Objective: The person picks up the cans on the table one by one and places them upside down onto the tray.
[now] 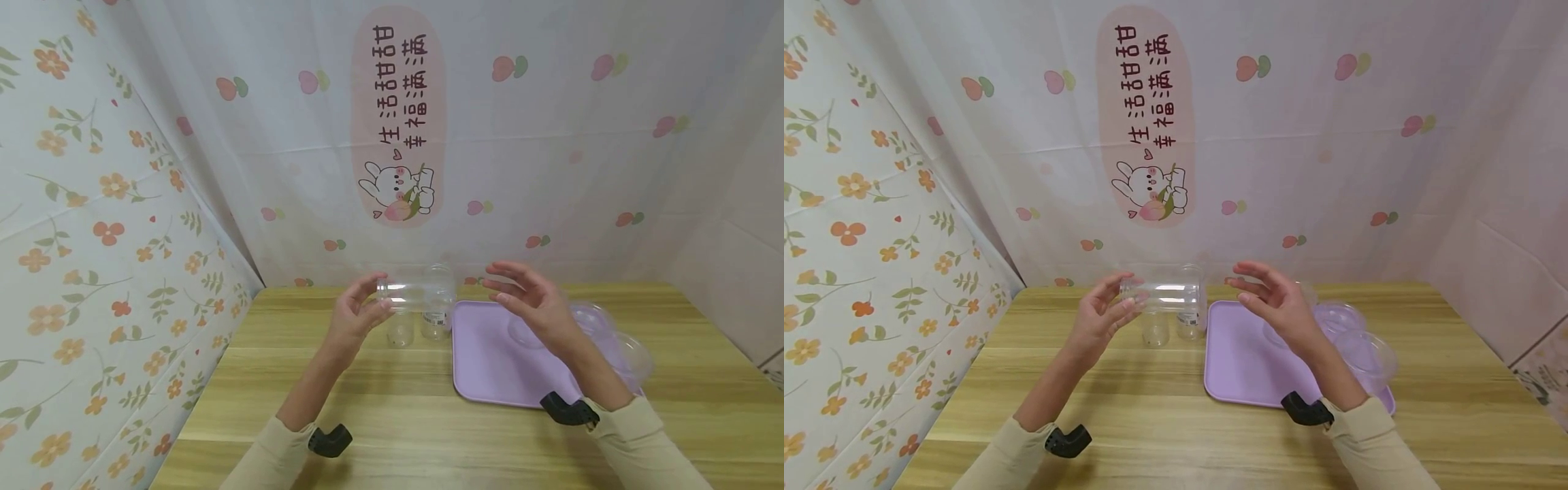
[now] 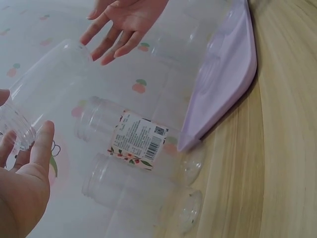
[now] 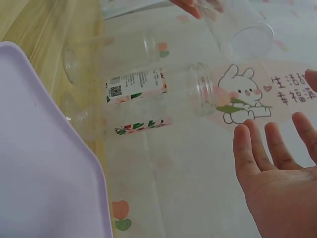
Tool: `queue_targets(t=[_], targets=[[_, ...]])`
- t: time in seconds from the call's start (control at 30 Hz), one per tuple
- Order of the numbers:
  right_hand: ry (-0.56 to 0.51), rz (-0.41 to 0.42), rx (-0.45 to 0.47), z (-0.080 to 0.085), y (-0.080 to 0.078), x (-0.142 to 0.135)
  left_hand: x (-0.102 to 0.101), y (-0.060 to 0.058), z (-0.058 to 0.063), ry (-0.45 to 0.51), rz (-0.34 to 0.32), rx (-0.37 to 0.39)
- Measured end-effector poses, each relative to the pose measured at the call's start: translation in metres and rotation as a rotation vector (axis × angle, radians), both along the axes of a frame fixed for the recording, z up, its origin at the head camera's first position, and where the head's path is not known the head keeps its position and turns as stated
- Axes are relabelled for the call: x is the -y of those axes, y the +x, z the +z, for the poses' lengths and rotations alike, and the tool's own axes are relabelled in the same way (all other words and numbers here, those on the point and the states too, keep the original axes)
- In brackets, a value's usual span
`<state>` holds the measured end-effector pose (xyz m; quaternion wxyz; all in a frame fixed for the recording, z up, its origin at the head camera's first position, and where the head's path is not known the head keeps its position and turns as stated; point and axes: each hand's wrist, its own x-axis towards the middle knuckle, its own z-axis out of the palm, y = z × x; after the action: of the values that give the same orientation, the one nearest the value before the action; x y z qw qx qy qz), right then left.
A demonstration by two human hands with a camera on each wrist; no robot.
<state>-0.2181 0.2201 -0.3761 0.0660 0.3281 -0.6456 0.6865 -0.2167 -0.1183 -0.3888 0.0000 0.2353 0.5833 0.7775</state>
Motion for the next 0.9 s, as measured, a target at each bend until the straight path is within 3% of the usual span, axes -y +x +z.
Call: queue_targets(t=[0.6, 0.9], targets=[[-0.011, 0.119, 0.03, -0.003, -0.002, 0.013, -0.02, 0.002, -0.004, 0.012, 0.0, 0.0], [0.008, 0.096, 0.025, -0.008, -0.004, 0.015, -0.029, 0.003, -0.005, 0.015, 0.011, 0.0]])
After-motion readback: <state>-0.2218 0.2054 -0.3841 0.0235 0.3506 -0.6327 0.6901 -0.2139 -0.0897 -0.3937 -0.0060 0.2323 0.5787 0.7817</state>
